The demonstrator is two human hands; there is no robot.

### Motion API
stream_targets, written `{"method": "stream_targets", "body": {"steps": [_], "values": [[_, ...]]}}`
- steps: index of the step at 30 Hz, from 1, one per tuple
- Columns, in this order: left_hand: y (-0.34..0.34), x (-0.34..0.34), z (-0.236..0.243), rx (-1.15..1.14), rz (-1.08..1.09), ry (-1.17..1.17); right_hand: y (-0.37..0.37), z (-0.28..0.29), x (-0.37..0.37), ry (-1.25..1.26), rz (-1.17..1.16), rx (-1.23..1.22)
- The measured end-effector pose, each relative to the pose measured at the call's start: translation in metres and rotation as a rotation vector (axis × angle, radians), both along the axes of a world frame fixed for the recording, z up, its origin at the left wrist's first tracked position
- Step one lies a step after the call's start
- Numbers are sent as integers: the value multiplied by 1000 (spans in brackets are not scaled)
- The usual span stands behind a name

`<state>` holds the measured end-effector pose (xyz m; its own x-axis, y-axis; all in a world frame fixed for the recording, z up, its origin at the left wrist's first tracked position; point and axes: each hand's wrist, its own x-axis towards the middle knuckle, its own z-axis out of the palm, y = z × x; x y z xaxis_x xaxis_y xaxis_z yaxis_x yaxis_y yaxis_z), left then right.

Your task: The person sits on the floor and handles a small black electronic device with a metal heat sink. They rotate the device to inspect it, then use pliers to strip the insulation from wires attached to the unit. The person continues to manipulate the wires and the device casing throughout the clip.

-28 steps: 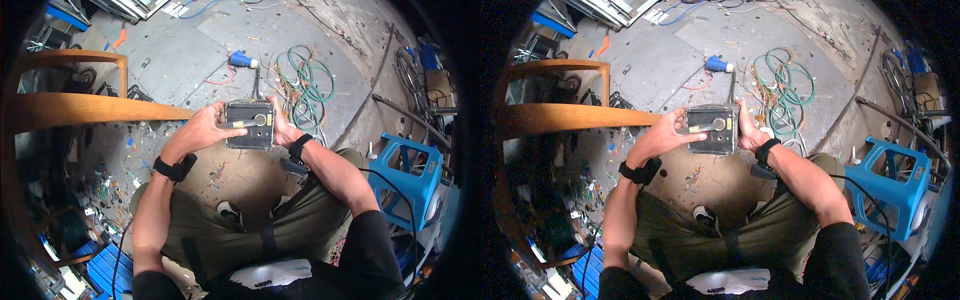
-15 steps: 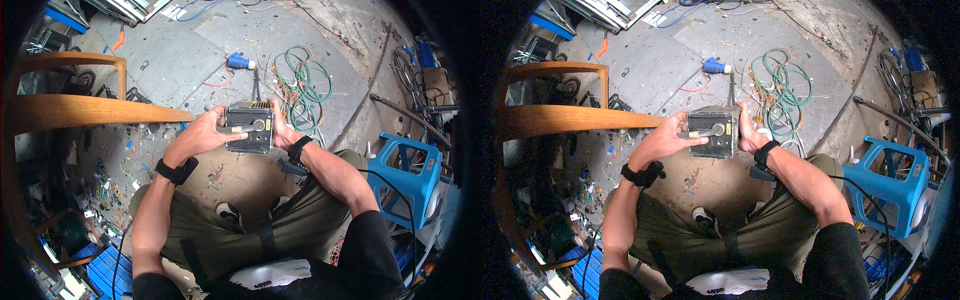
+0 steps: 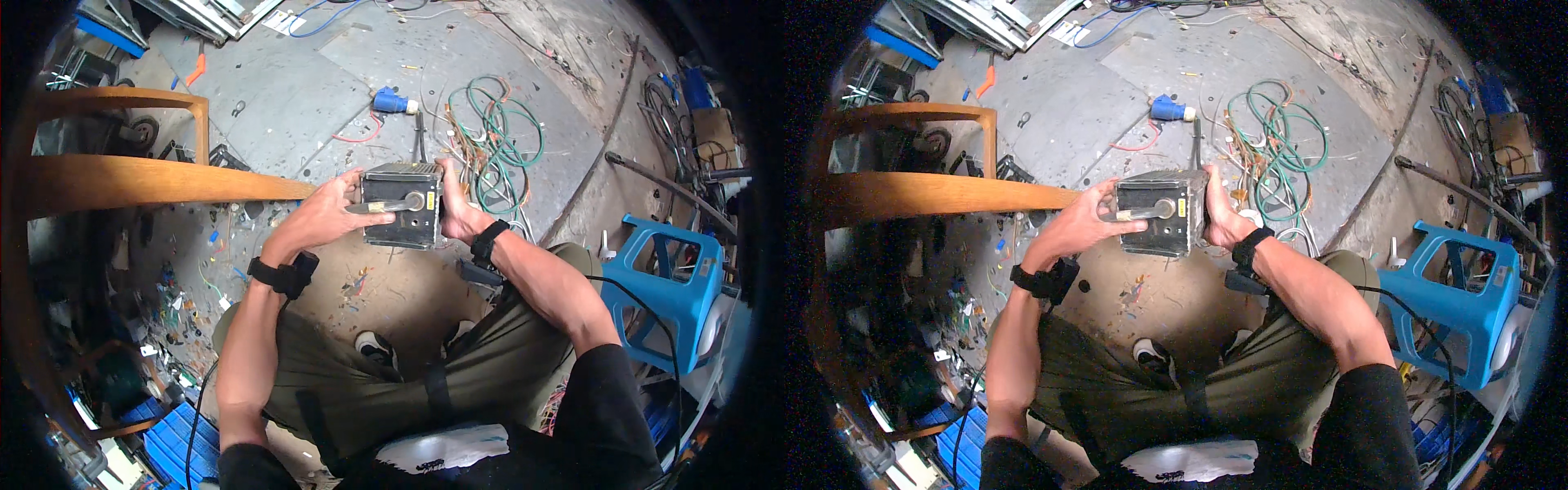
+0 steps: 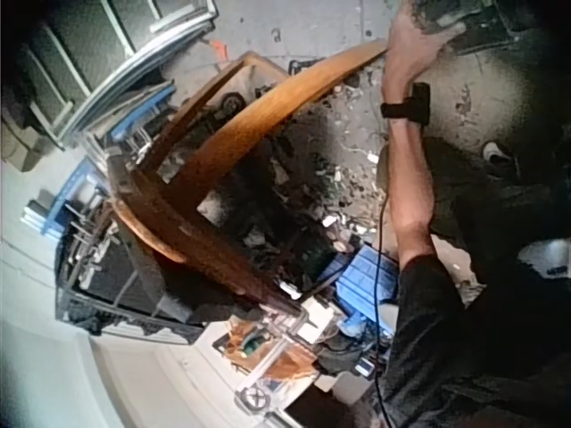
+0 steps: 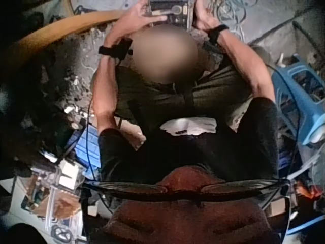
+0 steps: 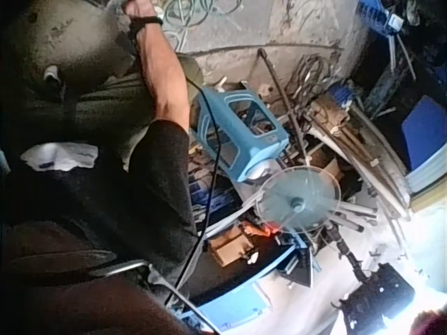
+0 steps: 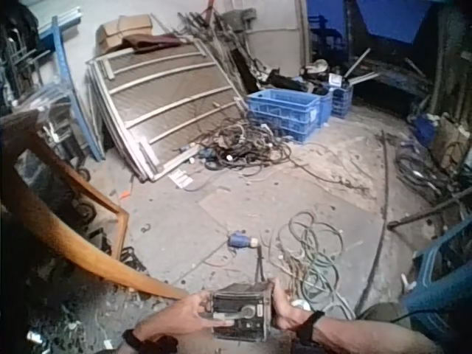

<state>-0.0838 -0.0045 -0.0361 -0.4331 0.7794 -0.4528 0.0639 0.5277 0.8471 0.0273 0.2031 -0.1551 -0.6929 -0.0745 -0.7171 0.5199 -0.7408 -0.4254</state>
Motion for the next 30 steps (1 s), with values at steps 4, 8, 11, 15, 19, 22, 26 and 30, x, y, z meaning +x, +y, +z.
{"method": "stream_targets", "body": {"steps": [4,8,11,15,19,22,26,30], "values": [[-8,-10,-6,-107,-13,78,0,-12,-1,3,20,23],[-7,-15,-10,-115,11,15,5,-23,-2,0,36,31],[-10,-16,-17,-103,-3,62,2,-19,0,-1,12,50],[-19,-23,-21,-181,58,18,1,2,-2,-48,22,86],[-22,-24,-11,-294,211,5,1,10,-6,-39,-75,177],[-26,-30,-8,-217,197,58,-2,24,-14,-45,-150,182],[-36,-37,-19,-154,183,108,2,27,-18,-37,-167,213],[-28,-36,-13,-216,210,47,2,37,-19,5,-183,272]]}}
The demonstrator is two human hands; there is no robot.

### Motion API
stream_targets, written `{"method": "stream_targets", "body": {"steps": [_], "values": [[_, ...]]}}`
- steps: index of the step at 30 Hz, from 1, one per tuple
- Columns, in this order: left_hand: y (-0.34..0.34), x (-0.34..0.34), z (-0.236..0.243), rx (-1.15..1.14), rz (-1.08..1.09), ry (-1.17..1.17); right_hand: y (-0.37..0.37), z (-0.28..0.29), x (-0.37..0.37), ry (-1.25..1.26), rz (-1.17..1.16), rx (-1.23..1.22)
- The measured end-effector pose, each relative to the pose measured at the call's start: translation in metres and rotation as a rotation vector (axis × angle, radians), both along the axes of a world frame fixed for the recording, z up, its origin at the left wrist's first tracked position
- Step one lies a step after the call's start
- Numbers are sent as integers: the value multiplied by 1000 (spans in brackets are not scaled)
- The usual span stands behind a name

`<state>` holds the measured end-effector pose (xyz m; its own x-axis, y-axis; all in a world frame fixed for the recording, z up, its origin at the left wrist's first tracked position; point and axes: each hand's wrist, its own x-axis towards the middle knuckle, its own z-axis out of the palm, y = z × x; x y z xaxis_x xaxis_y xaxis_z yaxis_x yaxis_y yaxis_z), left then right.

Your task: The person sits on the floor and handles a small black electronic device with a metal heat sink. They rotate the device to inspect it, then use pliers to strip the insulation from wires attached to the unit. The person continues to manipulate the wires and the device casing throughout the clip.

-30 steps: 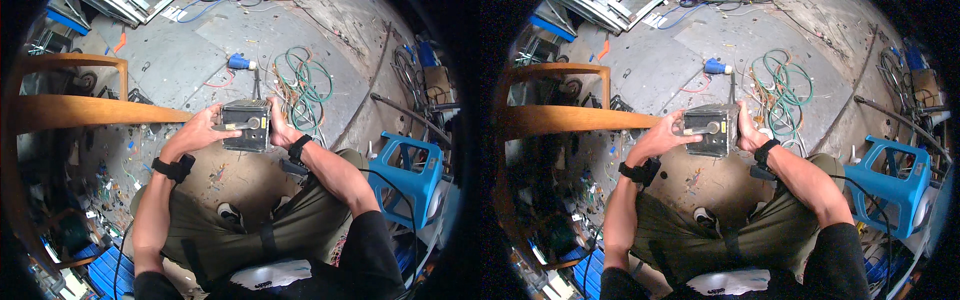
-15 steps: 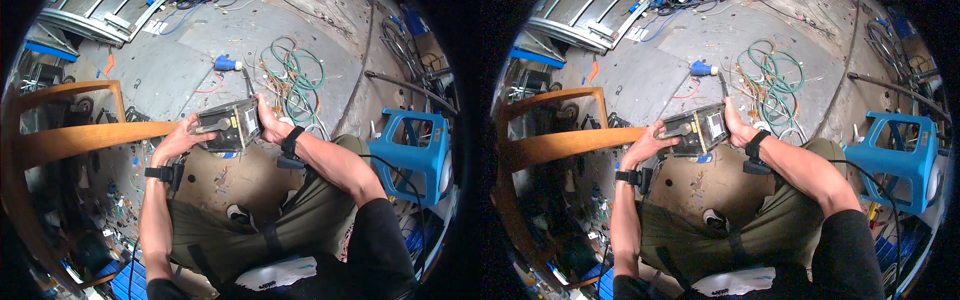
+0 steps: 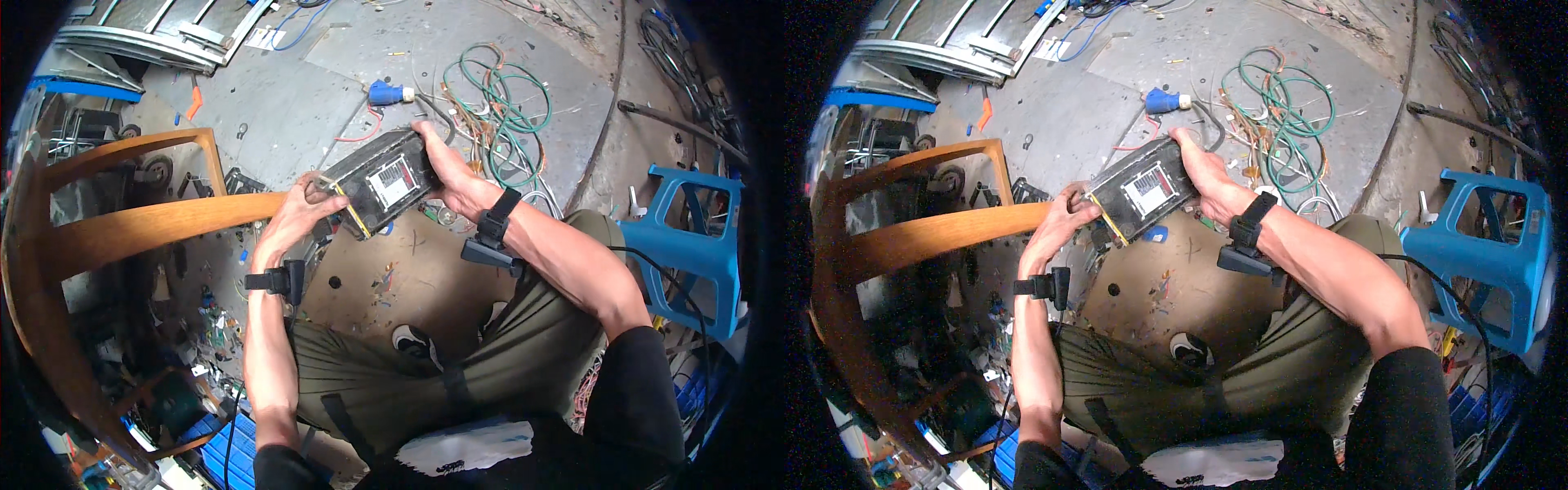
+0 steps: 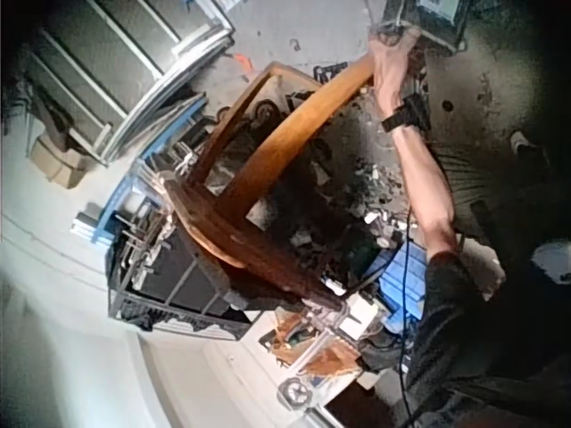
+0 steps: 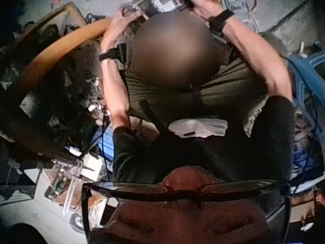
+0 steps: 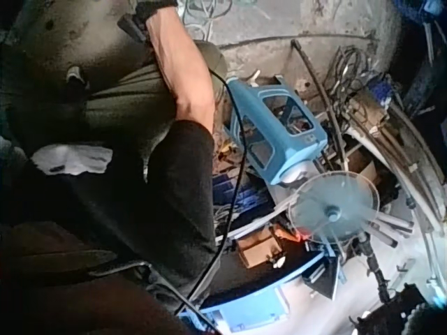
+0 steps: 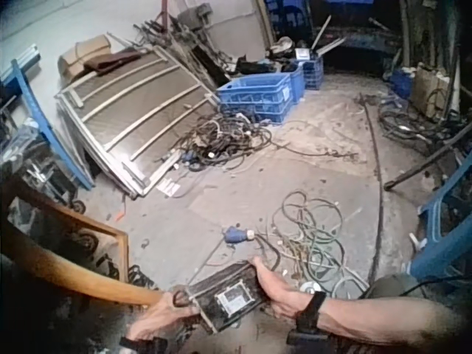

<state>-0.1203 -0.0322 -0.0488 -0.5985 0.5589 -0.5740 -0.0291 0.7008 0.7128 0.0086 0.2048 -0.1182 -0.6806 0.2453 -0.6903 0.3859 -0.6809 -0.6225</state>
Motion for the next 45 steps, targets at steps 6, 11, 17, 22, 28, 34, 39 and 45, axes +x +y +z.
{"method": "stream_targets", "body": {"steps": [6,11,17,22,28,34,39,45], "values": [[-1,4,-1,-102,-31,135,-1,19,3,-17,89,56],[-8,-4,-7,7,9,22,0,23,4,9,-15,-2],[-12,-4,-6,77,-31,45,3,21,1,4,57,54],[-18,-12,-15,84,-74,-33,-1,26,2,-31,28,141],[-23,-10,-12,41,-43,26,-1,35,5,8,76,129],[-26,-8,-14,-45,45,69,8,25,8,94,97,87],[-29,-8,-14,-61,54,61,1,31,8,73,41,118],[-25,-13,-10,-52,-27,7,1,28,6,59,30,144]]}}
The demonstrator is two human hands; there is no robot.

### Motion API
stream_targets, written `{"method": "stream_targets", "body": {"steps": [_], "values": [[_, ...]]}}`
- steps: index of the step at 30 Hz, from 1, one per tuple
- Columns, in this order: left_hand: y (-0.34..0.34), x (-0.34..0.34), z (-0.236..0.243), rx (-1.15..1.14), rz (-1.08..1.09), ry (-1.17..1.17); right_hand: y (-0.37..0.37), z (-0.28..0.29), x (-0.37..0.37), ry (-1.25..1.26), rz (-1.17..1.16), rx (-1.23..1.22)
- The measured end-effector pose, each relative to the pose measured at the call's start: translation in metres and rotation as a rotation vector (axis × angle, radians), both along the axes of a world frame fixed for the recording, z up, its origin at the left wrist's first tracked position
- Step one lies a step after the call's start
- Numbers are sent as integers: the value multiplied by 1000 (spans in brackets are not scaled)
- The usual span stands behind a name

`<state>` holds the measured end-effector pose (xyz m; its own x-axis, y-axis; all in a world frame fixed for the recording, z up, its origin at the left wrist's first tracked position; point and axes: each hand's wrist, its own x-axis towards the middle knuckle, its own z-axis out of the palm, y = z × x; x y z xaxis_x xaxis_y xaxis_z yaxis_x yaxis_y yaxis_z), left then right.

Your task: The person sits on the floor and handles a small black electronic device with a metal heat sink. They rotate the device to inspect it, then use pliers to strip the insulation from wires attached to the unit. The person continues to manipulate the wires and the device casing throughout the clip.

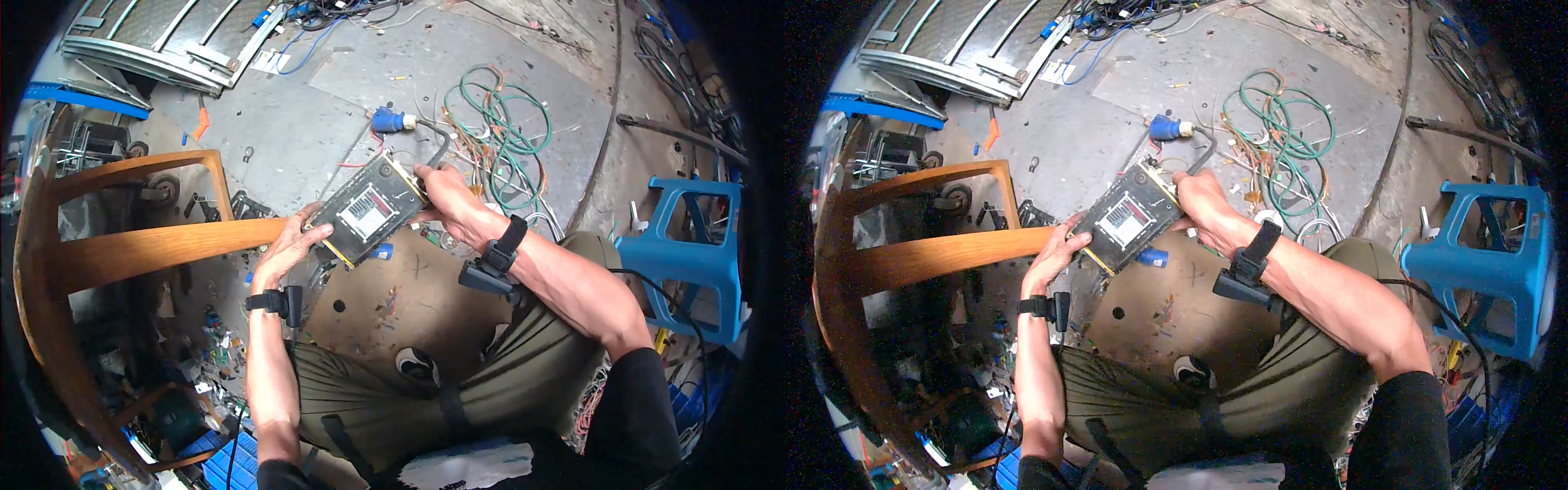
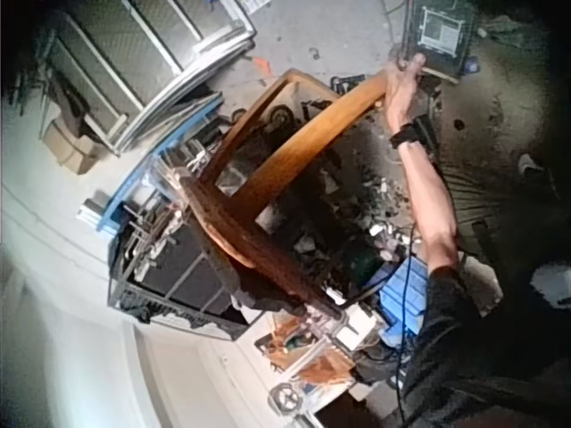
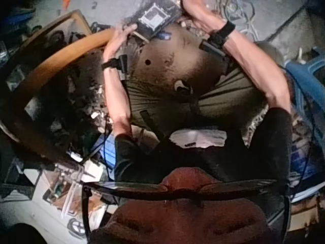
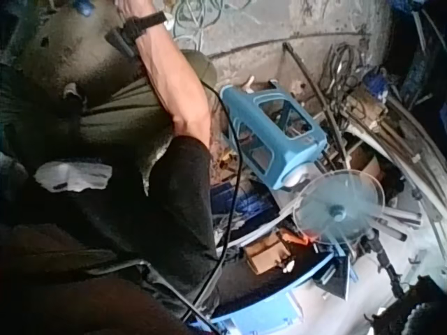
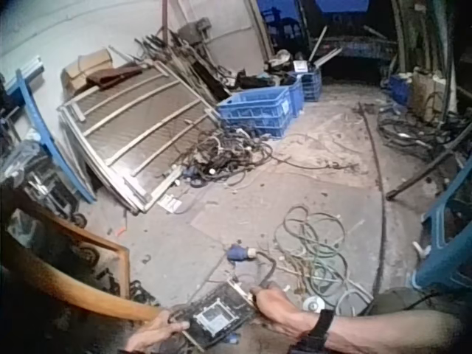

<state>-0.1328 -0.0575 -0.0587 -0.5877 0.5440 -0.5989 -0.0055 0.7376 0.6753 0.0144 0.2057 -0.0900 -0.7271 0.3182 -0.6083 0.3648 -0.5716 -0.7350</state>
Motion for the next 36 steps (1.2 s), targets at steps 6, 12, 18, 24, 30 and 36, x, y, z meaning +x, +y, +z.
{"method": "stream_targets", "body": {"steps": [6,12,18,24,30,36], "values": [[9,6,0,-41,-12,-40,-4,-8,-3,-26,-38,151],[6,2,-28,32,-57,-18,-11,-1,-5,123,-17,319],[22,6,-17,127,30,-111,-3,9,-6,126,-47,298],[24,8,-10,-22,-17,-67,1,-7,-8,82,-14,244],[29,8,-9,-55,-65,-70,7,-8,-7,80,10,251],[23,6,-20,-115,-16,-213,6,-2,-6,14,29,171]]}}
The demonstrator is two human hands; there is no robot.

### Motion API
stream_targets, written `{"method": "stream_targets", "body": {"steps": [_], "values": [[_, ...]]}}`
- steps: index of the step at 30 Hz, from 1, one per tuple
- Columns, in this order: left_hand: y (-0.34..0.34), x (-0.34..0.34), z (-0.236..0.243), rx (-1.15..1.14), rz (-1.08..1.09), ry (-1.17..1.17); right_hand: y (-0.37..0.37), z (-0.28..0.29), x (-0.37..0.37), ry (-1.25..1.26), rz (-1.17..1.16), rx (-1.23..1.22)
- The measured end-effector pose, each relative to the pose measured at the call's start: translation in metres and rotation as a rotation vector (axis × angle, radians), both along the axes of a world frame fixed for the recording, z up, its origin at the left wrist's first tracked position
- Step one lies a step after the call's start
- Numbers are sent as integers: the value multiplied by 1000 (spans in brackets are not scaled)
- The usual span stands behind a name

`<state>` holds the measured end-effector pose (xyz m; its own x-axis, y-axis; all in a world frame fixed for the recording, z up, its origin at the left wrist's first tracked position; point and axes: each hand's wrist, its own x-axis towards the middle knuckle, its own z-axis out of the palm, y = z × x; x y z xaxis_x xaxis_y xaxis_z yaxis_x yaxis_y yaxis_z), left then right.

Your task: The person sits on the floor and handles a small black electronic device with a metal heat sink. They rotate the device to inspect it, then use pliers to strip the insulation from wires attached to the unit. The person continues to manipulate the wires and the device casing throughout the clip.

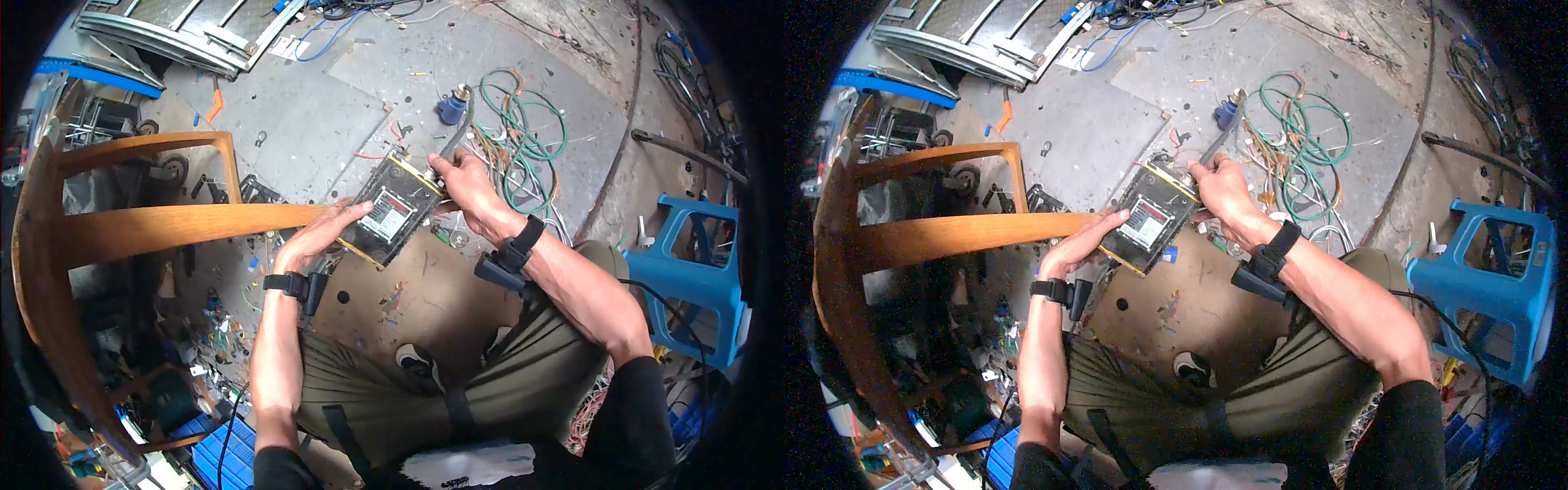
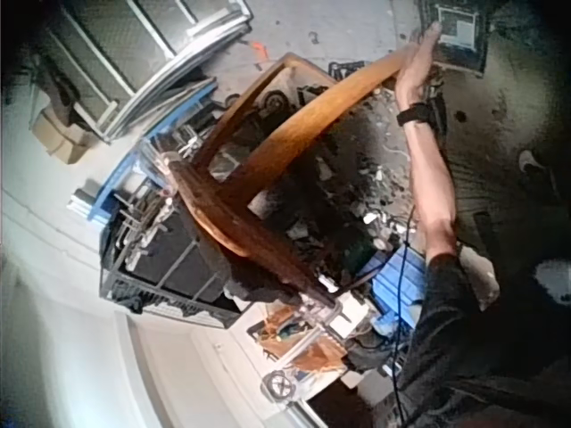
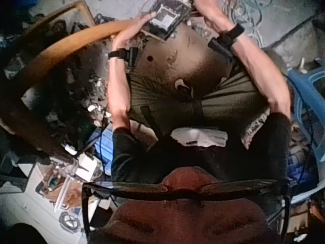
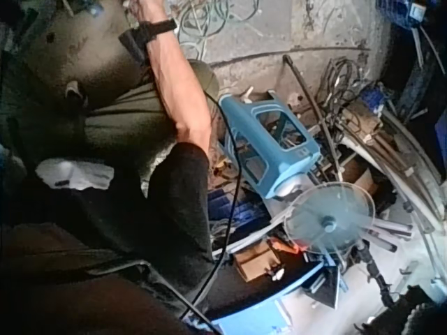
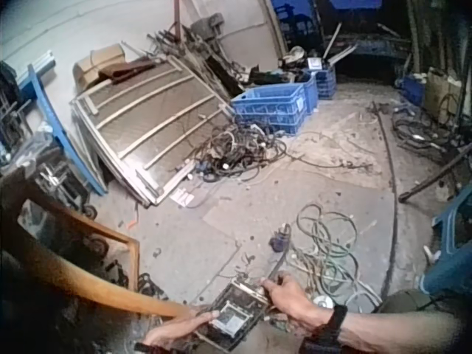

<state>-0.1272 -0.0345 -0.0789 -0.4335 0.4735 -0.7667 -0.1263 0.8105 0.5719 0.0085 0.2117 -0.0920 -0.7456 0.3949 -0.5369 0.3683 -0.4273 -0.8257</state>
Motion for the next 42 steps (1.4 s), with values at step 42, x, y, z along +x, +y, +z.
{"method": "stream_targets", "body": {"steps": [42], "values": [[18,19,-18,402,-106,733,1,40,13,259,43,47]]}}
